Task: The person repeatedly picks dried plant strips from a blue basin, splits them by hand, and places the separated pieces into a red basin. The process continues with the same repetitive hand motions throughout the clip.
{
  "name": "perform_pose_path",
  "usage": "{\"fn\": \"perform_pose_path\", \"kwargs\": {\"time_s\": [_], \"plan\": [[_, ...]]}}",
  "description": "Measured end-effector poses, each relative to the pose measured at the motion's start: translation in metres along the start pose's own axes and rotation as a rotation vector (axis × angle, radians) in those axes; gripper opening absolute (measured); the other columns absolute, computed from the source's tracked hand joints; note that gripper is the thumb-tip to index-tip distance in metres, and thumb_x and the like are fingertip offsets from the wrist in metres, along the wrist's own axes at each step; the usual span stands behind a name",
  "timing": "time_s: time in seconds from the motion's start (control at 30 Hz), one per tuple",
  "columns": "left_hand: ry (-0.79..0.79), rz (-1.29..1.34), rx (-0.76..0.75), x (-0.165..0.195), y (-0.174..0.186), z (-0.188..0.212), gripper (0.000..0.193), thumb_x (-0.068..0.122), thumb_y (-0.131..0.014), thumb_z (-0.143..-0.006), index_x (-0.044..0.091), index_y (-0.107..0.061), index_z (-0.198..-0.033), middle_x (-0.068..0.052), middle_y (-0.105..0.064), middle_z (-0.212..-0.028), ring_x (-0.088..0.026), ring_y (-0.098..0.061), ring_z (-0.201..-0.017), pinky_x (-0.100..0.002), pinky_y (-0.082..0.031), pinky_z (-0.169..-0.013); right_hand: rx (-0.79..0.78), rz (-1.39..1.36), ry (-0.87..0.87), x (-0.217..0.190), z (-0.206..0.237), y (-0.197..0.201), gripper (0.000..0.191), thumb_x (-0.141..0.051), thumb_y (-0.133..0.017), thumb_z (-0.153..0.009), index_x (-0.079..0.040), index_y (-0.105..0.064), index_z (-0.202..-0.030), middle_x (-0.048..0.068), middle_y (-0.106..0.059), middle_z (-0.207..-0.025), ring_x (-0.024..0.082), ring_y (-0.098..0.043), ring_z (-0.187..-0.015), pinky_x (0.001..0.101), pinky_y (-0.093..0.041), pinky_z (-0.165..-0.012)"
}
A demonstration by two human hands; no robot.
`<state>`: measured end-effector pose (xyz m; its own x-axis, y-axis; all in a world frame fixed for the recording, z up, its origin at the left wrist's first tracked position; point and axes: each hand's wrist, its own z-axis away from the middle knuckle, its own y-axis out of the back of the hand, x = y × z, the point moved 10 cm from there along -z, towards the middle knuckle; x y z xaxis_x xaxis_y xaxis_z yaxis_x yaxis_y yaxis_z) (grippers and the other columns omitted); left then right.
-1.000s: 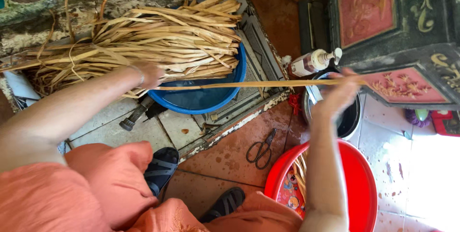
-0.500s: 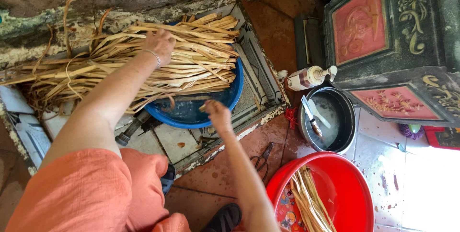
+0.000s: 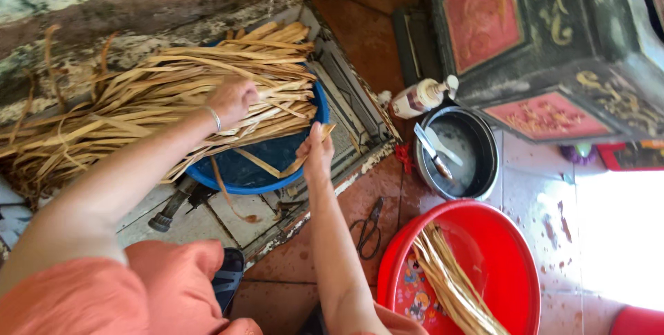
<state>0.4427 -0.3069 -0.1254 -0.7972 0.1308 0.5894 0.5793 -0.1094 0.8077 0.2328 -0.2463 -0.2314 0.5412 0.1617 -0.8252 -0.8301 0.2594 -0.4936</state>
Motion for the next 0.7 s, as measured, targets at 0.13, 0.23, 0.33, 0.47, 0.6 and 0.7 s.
{"fn": "perform_pose_path", "kwargs": {"time_s": [0.13,0.23,0.33,0.47,0.6,0.7], "plan": [[-0.089,0.305,-0.046,0.054,-0.034,0.045,0.012,0.02,-0.063,-0.098,0.01,-0.07,-0.099,-0.011,-0.074,-0.09,-0.025,-0.071,-0.08,-0.04,-0.056,-0.075,0.022,-0.229,-0.181,-0.014,0.004,0.027,0.026,-0.03,-0.07,-0.103,-0.008,-0.059,-0.109,0.012,-0.066,-0.102,0.013,-0.053,-0.061,0.0271,-0.042,-0.05],[-0.142,0.412,-0.1,0.087,-0.059,0.083,0.011,0.019,-0.063,-0.097,0.011,-0.07,-0.097,-0.007,-0.076,-0.089,-0.021,-0.073,-0.079,-0.036,-0.058,-0.074,0.079,-0.211,-0.268,-0.021,0.019,0.051,0.032,-0.034,-0.067,-0.098,-0.005,-0.06,-0.109,0.016,-0.071,-0.103,0.015,-0.059,-0.064,0.0273,-0.044,-0.049],[-0.105,0.486,-0.258,0.111,-0.094,0.122,0.013,0.021,-0.061,-0.098,0.011,-0.069,-0.101,-0.005,-0.078,-0.091,-0.017,-0.075,-0.081,-0.034,-0.059,-0.075,0.042,-0.219,-0.155,-0.045,0.034,0.07,0.03,-0.03,-0.069,-0.097,-0.005,-0.061,-0.11,0.014,-0.074,-0.099,0.012,-0.057,-0.063,0.0251,-0.043,-0.047],[-0.154,0.556,-0.41,0.142,-0.111,0.145,0.029,0.022,-0.066,-0.093,0.007,-0.066,-0.117,-0.007,-0.076,-0.105,-0.017,-0.073,-0.094,-0.031,-0.056,-0.085,0.006,-0.289,-0.028,-0.071,0.048,0.086,0.019,-0.018,-0.073,-0.093,-0.007,-0.066,-0.107,0.01,-0.075,-0.091,0.008,-0.058,-0.064,0.0214,-0.041,-0.048],[0.045,0.69,-0.438,0.153,-0.115,0.127,0.042,0.033,-0.063,-0.098,0.01,-0.055,-0.133,-0.008,-0.07,-0.105,-0.017,-0.067,-0.098,-0.033,-0.055,-0.085,-0.094,-0.169,0.06,-0.083,0.062,0.075,0.013,-0.006,-0.078,-0.095,-0.011,-0.067,-0.098,0.001,-0.069,-0.087,0.007,-0.058,-0.068,0.0218,-0.04,-0.052],[-0.037,0.883,-0.315,0.172,-0.098,0.108,0.037,0.033,-0.059,-0.101,0.007,-0.059,-0.128,-0.004,-0.069,-0.104,-0.014,-0.066,-0.094,-0.03,-0.057,-0.082,-0.196,-0.118,0.049,-0.086,0.078,0.056,0.012,-0.007,-0.077,-0.095,-0.012,-0.067,-0.097,0.0,-0.071,-0.091,0.008,-0.06,-0.073,0.0223,-0.043,-0.058]]}}
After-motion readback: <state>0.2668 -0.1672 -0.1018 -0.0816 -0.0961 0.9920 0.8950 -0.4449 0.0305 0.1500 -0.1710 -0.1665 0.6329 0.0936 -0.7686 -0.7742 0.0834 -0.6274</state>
